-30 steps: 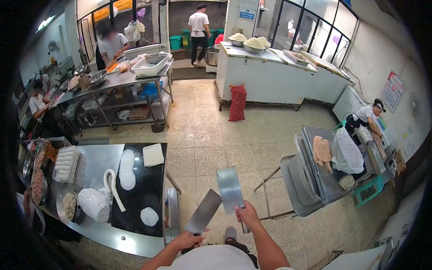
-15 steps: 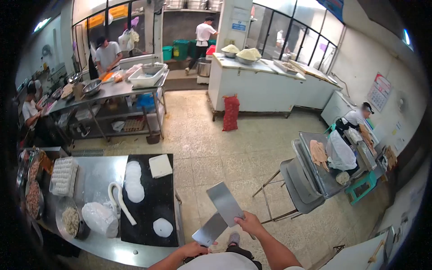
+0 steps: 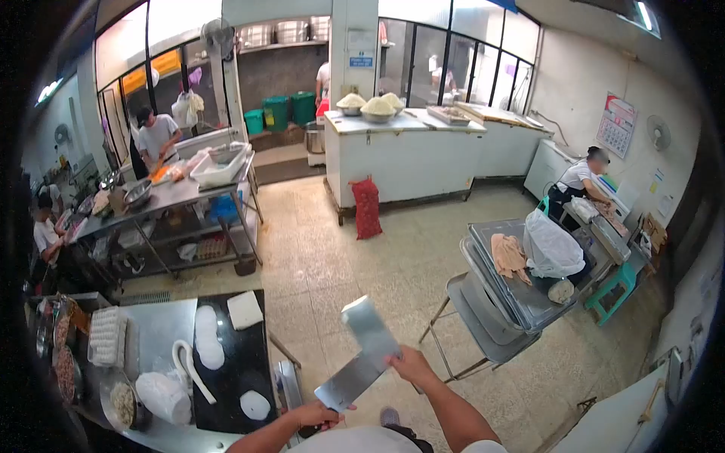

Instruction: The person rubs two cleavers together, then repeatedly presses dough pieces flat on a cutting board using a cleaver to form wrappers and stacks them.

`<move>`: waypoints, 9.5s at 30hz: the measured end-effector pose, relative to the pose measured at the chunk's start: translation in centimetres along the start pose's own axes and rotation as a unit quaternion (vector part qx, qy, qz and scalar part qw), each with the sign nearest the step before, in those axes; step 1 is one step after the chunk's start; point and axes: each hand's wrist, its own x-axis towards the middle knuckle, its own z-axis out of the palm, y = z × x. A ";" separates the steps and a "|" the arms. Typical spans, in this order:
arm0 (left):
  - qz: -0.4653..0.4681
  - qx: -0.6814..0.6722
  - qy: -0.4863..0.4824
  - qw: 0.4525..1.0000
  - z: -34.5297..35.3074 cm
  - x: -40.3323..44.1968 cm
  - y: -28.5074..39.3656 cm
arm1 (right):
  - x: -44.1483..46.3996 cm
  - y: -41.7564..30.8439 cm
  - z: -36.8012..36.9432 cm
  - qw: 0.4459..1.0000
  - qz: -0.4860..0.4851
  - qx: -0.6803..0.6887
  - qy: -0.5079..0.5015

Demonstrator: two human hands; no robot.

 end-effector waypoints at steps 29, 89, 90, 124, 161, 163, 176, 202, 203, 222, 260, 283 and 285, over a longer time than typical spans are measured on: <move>-0.030 -0.023 0.015 0.999 4.9 7.2 4.3 | 1.7 7.1 -5.9 0.991 0.085 0.095 0.047; -0.044 0.492 0.354 0.794 1.8 -0.7 2.7 | -5.2 3.6 1.4 0.989 -0.045 -0.127 -0.066; -0.051 0.495 0.354 0.792 1.9 -0.7 2.4 | -4.2 5.0 1.7 0.991 -0.066 -0.116 -0.019; 0.004 0.468 0.403 0.787 0.3 -2.2 0.3 | -3.7 2.6 3.9 0.989 -0.091 -0.114 0.019; 0.035 -0.159 0.370 0.914 6.3 8.7 5.8 | 8.0 26.6 -12.3 0.888 0.070 -0.382 0.247; 0.048 -0.190 0.395 0.897 6.7 10.4 6.0 | 7.7 22.7 -10.0 0.929 -0.007 -0.301 0.215; 0.221 0.019 0.507 0.833 5.5 12.8 13.6 | 4.1 4.2 -2.3 0.908 0.013 0.372 -0.193; 0.116 0.109 0.318 0.935 -2.7 15.5 8.9 | -0.1 9.4 -11.4 0.980 -0.001 0.190 -0.057; 0.122 0.041 0.275 0.953 -0.9 15.9 9.6 | 0.0 8.6 -10.6 0.976 0.026 0.211 -0.055; 0.233 0.191 0.597 0.744 3.7 0.6 -1.0 | 10.0 -3.9 0.9 0.928 -0.161 0.164 -0.294; 0.148 0.447 0.529 0.706 -8.0 -12.5 -5.6 | 4.5 -7.6 22.8 0.873 -0.025 -0.104 -0.476; 0.103 0.592 0.316 0.735 -15.6 -10.9 -9.7 | 5.6 -12.4 27.9 0.809 -0.091 -0.317 -0.487; 0.108 0.597 0.373 0.702 -18.5 -12.0 -9.3 | 8.3 -13.8 29.7 0.794 -0.155 -0.298 -0.507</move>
